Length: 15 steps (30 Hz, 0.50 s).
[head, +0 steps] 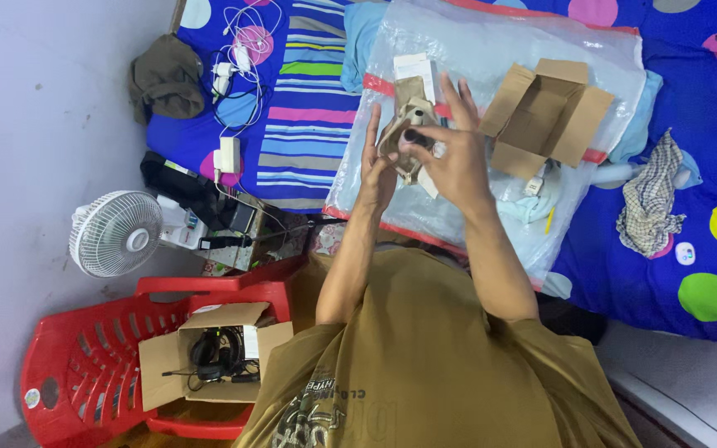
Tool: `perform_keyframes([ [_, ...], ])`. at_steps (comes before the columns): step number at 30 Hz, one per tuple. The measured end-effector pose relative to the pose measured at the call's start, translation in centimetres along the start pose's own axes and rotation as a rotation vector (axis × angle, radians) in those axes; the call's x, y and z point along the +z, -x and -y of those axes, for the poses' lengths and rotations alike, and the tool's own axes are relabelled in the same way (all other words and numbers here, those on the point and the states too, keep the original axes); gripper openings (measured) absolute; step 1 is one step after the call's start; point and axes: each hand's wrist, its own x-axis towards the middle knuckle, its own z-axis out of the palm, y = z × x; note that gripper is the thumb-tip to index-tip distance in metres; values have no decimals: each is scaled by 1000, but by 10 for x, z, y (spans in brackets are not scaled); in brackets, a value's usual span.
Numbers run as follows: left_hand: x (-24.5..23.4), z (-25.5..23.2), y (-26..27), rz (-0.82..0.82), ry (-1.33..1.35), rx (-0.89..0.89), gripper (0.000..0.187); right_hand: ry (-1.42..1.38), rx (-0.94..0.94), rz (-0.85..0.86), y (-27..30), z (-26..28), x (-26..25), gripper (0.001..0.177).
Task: The person unpacks a small cardboard box containing sewing supplies on a bed. They remove a small fabric pouch, a white box, and several spools of thread, placing them on the bed. They then use yellow scissors to cut a red thread and handle a white string.
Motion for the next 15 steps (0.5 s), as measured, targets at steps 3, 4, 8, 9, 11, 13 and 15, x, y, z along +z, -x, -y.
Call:
perform_keyframes([
  [3,-4,6,0,-11,5,-8,107,-180,28,5,-1,0,-17,32],
  [4,-7,9,0,-31,-17,-10,106,-264,47,18,-1,-1,-20,31],
  [8,-22,28,-7,-227,-141,-59,100,-764,268,-11,-1,-13,-23,30],
  [9,-27,32,-10,-306,-180,-82,98,-865,378,-24,0,-20,-21,31],
  [11,-40,38,-13,-440,-205,-87,98,-940,538,-34,1,-42,-17,27],
  [13,-54,40,-11,-556,-244,-82,97,-891,645,-30,2,-76,-8,22],
  [15,-69,37,-7,-651,-297,-59,96,-928,732,-29,1,-121,15,21],
])
